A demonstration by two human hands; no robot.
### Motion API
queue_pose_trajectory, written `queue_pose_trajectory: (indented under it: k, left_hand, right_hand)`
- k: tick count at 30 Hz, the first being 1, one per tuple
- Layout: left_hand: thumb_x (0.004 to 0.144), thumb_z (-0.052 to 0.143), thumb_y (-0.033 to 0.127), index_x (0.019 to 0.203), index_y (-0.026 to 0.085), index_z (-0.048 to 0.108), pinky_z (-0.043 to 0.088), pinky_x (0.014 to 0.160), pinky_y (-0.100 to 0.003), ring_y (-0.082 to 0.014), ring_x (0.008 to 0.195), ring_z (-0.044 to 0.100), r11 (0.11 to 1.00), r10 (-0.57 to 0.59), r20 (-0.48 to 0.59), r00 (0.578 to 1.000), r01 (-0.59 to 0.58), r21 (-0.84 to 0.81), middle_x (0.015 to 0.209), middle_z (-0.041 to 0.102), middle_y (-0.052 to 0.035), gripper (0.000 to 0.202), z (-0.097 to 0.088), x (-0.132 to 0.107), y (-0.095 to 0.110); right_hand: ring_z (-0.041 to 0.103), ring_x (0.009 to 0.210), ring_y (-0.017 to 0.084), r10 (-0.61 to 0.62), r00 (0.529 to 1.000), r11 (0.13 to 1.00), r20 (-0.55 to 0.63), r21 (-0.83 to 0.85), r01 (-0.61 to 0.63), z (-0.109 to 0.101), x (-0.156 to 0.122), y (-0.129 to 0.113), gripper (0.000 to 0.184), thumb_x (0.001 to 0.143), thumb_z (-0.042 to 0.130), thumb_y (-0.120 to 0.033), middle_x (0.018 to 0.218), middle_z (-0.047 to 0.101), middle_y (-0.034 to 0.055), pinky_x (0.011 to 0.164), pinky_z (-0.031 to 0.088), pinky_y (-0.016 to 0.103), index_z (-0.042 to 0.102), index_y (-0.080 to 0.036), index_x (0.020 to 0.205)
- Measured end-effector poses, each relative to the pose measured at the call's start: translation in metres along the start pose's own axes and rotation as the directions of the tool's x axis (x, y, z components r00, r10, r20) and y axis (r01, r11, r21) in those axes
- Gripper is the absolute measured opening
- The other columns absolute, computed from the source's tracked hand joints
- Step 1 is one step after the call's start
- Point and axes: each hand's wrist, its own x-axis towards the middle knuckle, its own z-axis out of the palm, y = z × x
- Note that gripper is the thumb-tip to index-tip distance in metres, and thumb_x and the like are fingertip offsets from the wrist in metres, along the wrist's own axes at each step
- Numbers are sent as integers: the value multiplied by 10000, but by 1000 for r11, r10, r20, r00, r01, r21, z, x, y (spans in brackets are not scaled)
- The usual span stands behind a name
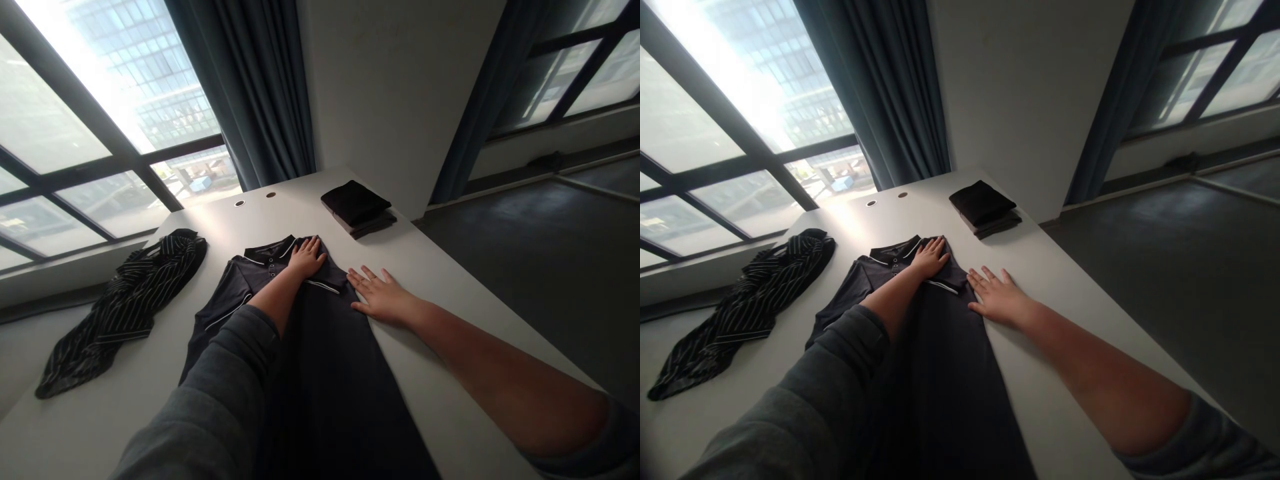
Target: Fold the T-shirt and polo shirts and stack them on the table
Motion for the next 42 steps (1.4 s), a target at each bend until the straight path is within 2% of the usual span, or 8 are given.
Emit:
queue_pose_trajectory:
  k: [7, 11, 21, 27, 30, 34, 38, 42]
  left_hand:
    - [1026, 270, 638, 1710, 280, 215, 95, 1327, -572, -261, 1654, 96, 1000, -15, 12, 1000, 15, 18, 1784, 123, 9, 774, -3, 1, 1]
    - [1029, 260, 644, 1708, 281, 216, 104, 1324, -568, -264, 1653, 103, 999, -18, 21, 1000, 18, 27, 1787, 114, -15, 771, -4, 2, 1]
    - [1032, 287, 638, 1704, 292, 226, 106, 1313, -597, -273, 1652, 104, 1000, -9, 20, 1000, 9, 13, 1787, 127, -23, 759, -3, 6, -2]
    - [1047, 300, 614, 1700, 267, 244, 127, 1323, -552, -270, 1649, 124, 1000, -8, 10, 1000, 8, 22, 1786, 147, -33, 742, -4, 5, 0]
    - [1062, 332, 556, 1674, 225, 318, 159, 1324, -511, -274, 1636, 184, 999, 5, -64, 998, -1, 51, 1772, 217, -74, 696, -9, -4, 9]
    - [1090, 325, 458, 1594, 206, 455, 247, 1299, -425, -248, 1582, 320, 998, 16, -263, 965, 1, 64, 1700, 397, -89, 579, -23, -31, 11]
    - [1095, 331, 433, 1478, 246, 588, 322, 1258, -424, -260, 1466, 480, 991, -92, -357, 930, 121, 60, 1608, 526, -63, 497, -45, -76, -33]
    - [1078, 350, 398, 1462, 209, 597, 357, 1242, -431, -287, 1438, 515, 951, -257, -349, 901, 300, 74, 1611, 517, -75, 494, -65, -129, -122]
  right_hand:
    - [178, 1621, 382, -86, 991, 994, -100, -77, 78, -7, -7, -7, 716, 1014, 460, -469, 1758, 212, 65, 1252, 225, 685, 322, -262, 1685]
    - [322, 1580, 350, -174, 983, 983, -67, -65, 169, -12, -12, -14, 654, 1014, 459, -369, 1718, 334, 90, 1248, 274, 650, 393, -248, 1654]
    - [290, 1589, 379, -116, 991, 992, -64, 39, 118, 9, -36, -18, 684, 1004, 486, -457, 1723, 319, 87, 1249, 270, 664, 392, -278, 1657]
    - [321, 1571, 399, -148, 986, 987, -81, 45, 152, -10, -33, -22, 625, 988, 551, -457, 1675, 426, 113, 1238, 247, 699, 518, -262, 1581]
    - [376, 1543, 385, -186, 971, 979, -150, 56, 196, -23, -28, -25, 537, 1003, 549, -437, 1642, 475, 132, 1239, 267, 674, 610, -240, 1500]
    - [376, 1550, 346, -169, 953, 976, -250, 94, 197, -31, -20, -28, 534, 1033, 514, -426, 1642, 472, 142, 1256, 303, 594, 591, -211, 1515]
    - [285, 1595, 347, -136, 964, 977, -230, 129, 169, -25, -13, -25, 589, 1040, 500, -454, 1683, 415, 120, 1275, 263, 604, 519, -215, 1578]
    - [246, 1610, 342, -160, 977, 970, -139, 163, 182, -18, -9, -22, 631, 1035, 503, -465, 1711, 363, 103, 1272, 222, 648, 447, -251, 1625]
